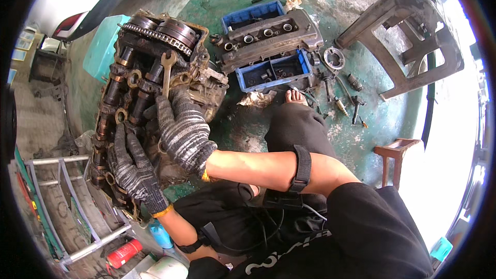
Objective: The person sits on the floor and uses a wrench to loosen and tighten bolts on a disassembled engine block. They repeatedly adjust the tool and reposition their hands to access different bolts on the cylinder head.
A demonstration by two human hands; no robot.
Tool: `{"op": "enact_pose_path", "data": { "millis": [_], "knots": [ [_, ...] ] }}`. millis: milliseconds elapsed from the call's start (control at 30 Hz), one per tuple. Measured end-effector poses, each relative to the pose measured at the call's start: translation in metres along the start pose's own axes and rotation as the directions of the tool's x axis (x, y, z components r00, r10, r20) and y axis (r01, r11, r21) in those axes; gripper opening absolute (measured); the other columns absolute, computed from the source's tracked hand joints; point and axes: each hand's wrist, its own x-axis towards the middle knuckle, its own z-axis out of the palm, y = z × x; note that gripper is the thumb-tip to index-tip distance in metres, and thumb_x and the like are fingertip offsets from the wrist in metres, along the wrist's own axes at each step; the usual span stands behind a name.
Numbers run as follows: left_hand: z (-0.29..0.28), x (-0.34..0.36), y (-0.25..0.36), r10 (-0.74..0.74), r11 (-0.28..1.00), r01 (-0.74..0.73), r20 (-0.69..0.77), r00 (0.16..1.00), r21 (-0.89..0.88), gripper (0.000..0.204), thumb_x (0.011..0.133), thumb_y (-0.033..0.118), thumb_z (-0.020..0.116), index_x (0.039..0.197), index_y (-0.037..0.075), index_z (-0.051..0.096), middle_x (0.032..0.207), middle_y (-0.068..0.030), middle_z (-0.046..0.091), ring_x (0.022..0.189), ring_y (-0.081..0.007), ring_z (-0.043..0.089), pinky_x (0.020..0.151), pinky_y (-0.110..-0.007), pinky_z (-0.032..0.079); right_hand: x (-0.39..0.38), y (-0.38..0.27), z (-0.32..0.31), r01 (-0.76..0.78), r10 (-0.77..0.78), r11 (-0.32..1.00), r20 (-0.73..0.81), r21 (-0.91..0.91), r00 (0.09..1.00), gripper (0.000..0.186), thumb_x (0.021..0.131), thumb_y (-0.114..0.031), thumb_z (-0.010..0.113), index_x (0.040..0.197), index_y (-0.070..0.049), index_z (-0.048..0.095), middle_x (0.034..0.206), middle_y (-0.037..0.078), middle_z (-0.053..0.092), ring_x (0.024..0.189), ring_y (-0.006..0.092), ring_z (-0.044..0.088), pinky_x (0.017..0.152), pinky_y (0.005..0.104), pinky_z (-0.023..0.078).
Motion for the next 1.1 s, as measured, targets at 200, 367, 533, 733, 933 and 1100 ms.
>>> {"op": "enact_pose_path", "data": {
  "millis": [200, 367, 533, 733, 933, 1100],
  "knots": [
    [-0.001, 0.001, -0.001, 0.021, 0.999, -0.021, 0.007, 1.000, 0.030, 0.030, 0.097, 0.016, 0.062, 0.124, 0.004, 0.067, 0.111, -0.0195, 0.070, 0.099, -0.0381, 0.062, 0.094, -0.048, 0.046, -0.006, -0.006, -0.001, -0.037, 0.041, 0.997, 0.064, -0.066, 0.997, 0.023, 0.106, -0.019, 0.048, 0.111, -0.001, 0.062, 0.093, 0.009, 0.071, 0.083, 0.0135, 0.066, 0.075, 0.0288, 0.055],
    [-0.002, 0.001, 0.001, 0.037, 0.997, -0.038, 0.009, 0.999, 0.062, 0.029, 0.097, 0.016, 0.061, 0.123, 0.004, 0.067, 0.112, -0.0195, 0.070, 0.099, -0.0383, 0.063, 0.095, -0.048, 0.046, -0.006, -0.021, -0.002, -0.105, 0.094, 0.991, 0.122, 0.085, 0.988, 0.025, 0.107, -0.020, 0.048, 0.111, 0.000, 0.061, 0.094, 0.010, 0.071, 0.082, 0.0145, 0.068, 0.074, 0.0289, 0.056],
    [0.000, 0.001, 0.003, 0.028, 0.999, -0.028, -0.003, 1.000, 0.040, 0.030, 0.097, 0.017, 0.061, 0.123, 0.004, 0.067, 0.112, -0.0194, 0.070, 0.100, -0.0379, 0.063, 0.096, -0.048, 0.045, 0.003, 0.000, -0.001, 0.000, -0.002, 0.999, 0.062, 0.037, 0.998, 0.022, 0.103, -0.018, 0.053, 0.109, 0.000, 0.062, 0.090, 0.013, 0.070, 0.080, 0.0247, 0.066, 0.072, 0.0365, 0.053],
    [-0.002, 0.002, 0.004, -0.038, 0.999, 0.038, 0.009, 0.999, -0.017, 0.030, 0.098, 0.018, 0.060, 0.123, 0.005, 0.067, 0.112, -0.0213, 0.069, 0.100, -0.0391, 0.062, 0.094, -0.048, 0.046, 0.004, -0.022, -0.017, -0.154, 0.148, 0.987, 0.117, 0.046, 0.982, 0.022, 0.101, -0.016, 0.053, 0.111, 0.001, 0.062, 0.086, 0.017, 0.070, 0.081, 0.0273, 0.067, 0.075, 0.0387, 0.051],
    [0.000, 0.000, 0.005, -0.044, 0.999, 0.044, -0.006, 0.999, -0.002, 0.030, 0.097, 0.020, 0.061, 0.124, 0.007, 0.067, 0.109, -0.0213, 0.069, 0.097, -0.0395, 0.061, 0.090, -0.049, 0.047, 0.006, -0.079, -0.053, -0.415, 0.400, 0.909, 0.231, 0.021, 0.887, 0.024, 0.101, -0.024, 0.059, 0.111, -0.002, 0.058, 0.083, 0.009, 0.071, 0.062, 0.0146, 0.066, 0.053, 0.0279, 0.052],
    [-0.004, 0.003, 0.010, -0.034, 0.997, 0.033, 0.016, 0.999, 0.075, 0.031, 0.098, 0.017, 0.061, 0.126, 0.005, 0.066, 0.116, -0.0190, 0.070, 0.100, -0.0317, 0.067, 0.091, -0.042, 0.050, 0.025, -0.105, -0.075, -0.413, 0.440, 0.898, 0.272, -0.153, 0.856, 0.031, 0.097, -0.022, 0.065, 0.119, 0.000, 0.063, 0.085, 0.007, 0.071, 0.066, 0.0119, 0.065, 0.056, 0.0254, 0.051]
  ]
}}
